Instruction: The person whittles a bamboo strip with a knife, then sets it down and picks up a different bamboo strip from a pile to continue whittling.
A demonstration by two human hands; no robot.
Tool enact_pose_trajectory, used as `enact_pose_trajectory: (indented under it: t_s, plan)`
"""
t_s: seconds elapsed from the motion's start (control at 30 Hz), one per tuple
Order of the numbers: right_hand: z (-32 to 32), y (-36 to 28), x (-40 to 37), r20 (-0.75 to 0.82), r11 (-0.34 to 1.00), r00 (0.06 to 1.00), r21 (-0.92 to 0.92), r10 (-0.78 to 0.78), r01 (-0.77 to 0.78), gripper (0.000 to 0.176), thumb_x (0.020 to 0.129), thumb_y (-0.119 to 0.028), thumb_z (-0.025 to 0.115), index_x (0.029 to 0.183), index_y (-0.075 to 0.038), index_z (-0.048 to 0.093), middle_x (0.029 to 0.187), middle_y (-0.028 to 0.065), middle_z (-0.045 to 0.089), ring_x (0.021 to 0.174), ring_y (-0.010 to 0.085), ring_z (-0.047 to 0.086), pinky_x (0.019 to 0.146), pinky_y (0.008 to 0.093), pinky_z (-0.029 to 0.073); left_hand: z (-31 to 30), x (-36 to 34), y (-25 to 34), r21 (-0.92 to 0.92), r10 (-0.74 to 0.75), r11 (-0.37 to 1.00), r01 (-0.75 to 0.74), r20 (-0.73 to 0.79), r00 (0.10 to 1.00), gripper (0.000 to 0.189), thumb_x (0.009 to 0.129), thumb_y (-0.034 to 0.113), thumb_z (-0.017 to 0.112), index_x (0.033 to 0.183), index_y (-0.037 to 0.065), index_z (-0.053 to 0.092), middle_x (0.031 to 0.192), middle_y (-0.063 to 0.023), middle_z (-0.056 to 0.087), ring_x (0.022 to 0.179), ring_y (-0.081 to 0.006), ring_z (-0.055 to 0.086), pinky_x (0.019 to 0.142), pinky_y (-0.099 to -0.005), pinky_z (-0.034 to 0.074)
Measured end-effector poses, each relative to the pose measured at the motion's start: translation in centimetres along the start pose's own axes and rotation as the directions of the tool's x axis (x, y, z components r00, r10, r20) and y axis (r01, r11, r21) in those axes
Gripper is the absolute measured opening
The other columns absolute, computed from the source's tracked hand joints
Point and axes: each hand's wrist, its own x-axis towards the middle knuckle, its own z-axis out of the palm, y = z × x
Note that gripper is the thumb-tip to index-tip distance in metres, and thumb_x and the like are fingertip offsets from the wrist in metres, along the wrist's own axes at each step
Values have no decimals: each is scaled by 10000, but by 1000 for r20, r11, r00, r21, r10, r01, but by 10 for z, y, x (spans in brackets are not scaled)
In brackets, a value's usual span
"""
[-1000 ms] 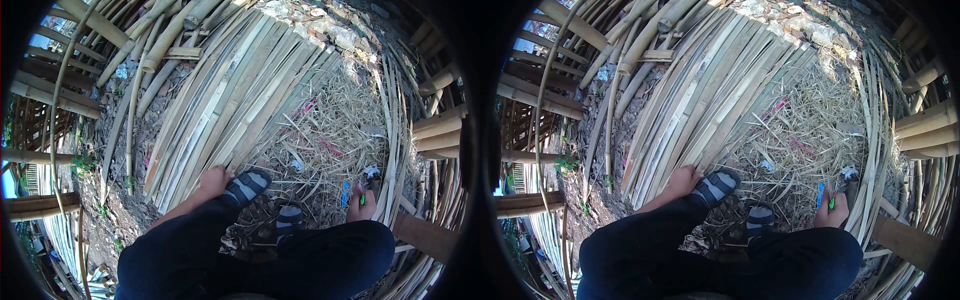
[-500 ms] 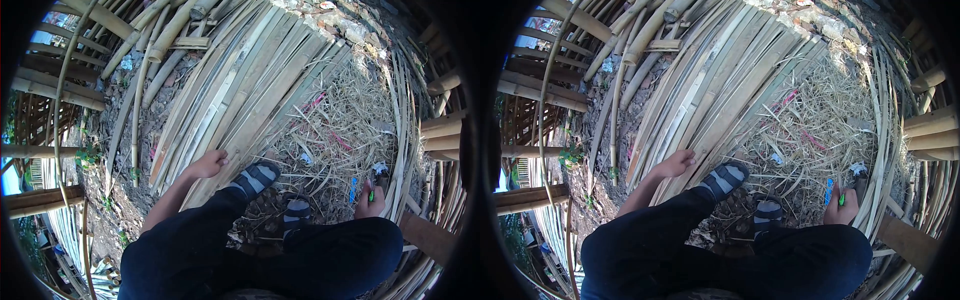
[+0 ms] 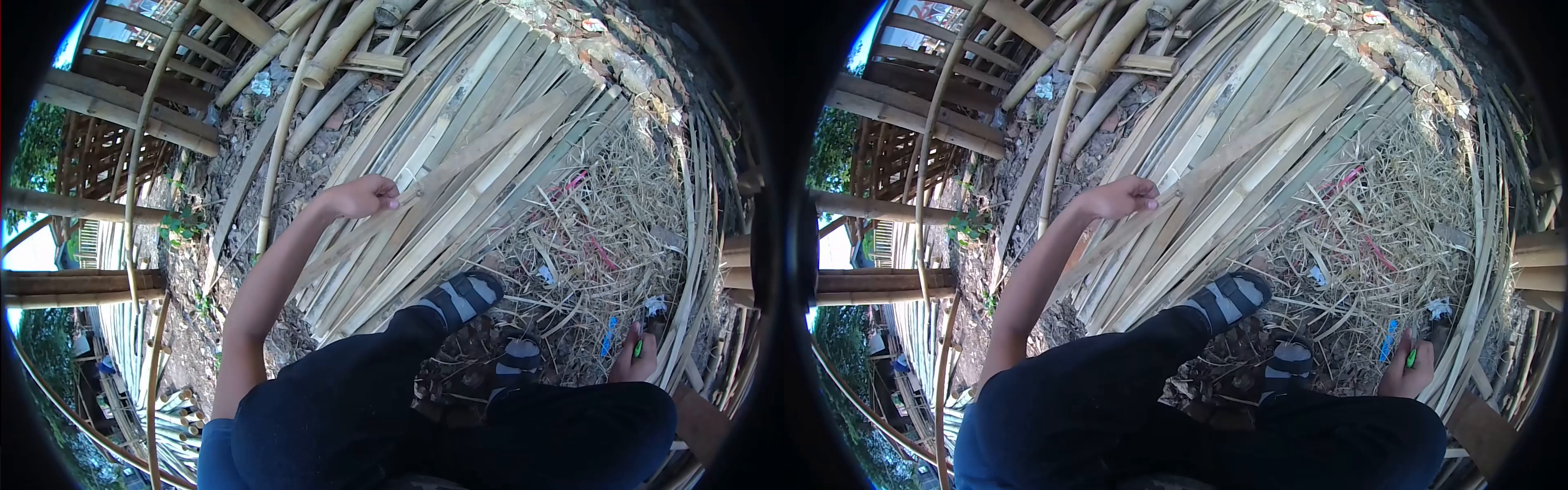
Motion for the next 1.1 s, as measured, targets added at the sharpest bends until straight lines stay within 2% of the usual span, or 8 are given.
enact_pose_trajectory:
  t_s: [0.57,0.67,0.77,0.87,0.97,1.0,1.07,1.1]
  plan:
    - [-8,-17,3,-44,996,996,-38,-77,75,196,842,6,693,741,20,525,696,156,509,606,332,524,567,385,401,4,-4,-6,44,-20,999,18,54,998,211,991,187,601,1006,-22,575,828,-21,550,788,-122,463,732,-319,419]
    - [-10,-18,4,-44,997,997,-52,-64,62,186,797,21,702,739,18,525,708,156,522,623,350,542,577,387,419,12,-2,-15,-52,4,999,-2,33,999,215,1002,198,584,1015,-17,569,833,-25,547,793,-124,473,748,-310,422]
    - [-11,-19,4,-58,996,995,-48,-78,75,180,759,24,712,739,17,533,715,158,532,629,356,554,576,396,424,23,-6,-8,-92,-115,990,111,-41,993,226,1010,217,572,1041,-7,568,840,-34,545,800,-122,479,759,-304,424]
    - [-10,-19,3,-48,999,999,-42,-24,22,186,721,27,732,739,13,547,726,159,538,638,360,564,580,397,426,34,-10,3,-319,-229,936,145,-244,942,346,1049,340,492,1065,3,568,829,-28,539,775,-132,483,737,-314,436]
    - [-12,-21,4,-42,998,999,-50,-32,29,185,716,32,727,739,14,545,731,160,539,643,362,567,585,394,430,33,-4,-9,29,-53,998,63,-280,959,371,1061,363,456,1035,16,587,795,-23,546,706,-128,495,674,-304,446]
    - [-12,-20,4,-46,998,998,-50,-31,28,185,716,32,727,739,14,545,731,160,539,643,362,567,585,394,430,31,-4,-11,32,-48,998,60,-280,959,371,1061,363,456,1035,16,587,795,-23,546,706,-128,495,674,-304,446]
    - [-12,-20,3,-51,999,998,-28,-28,26,180,717,33,722,741,17,544,735,162,540,650,367,568,591,395,434,27,-4,-11,-255,-159,958,127,-107,981,341,1063,330,460,1003,30,610,748,-21,551,630,-118,507,608,-284,445]
    - [-12,-20,3,-55,999,998,-29,-27,25,180,717,33,722,741,17,544,735,162,540,650,367,568,591,395,434,27,-3,-11,-253,-156,959,125,-107,982,341,1063,330,460,1003,30,610,748,-21,551,630,-118,507,608,-284,445]
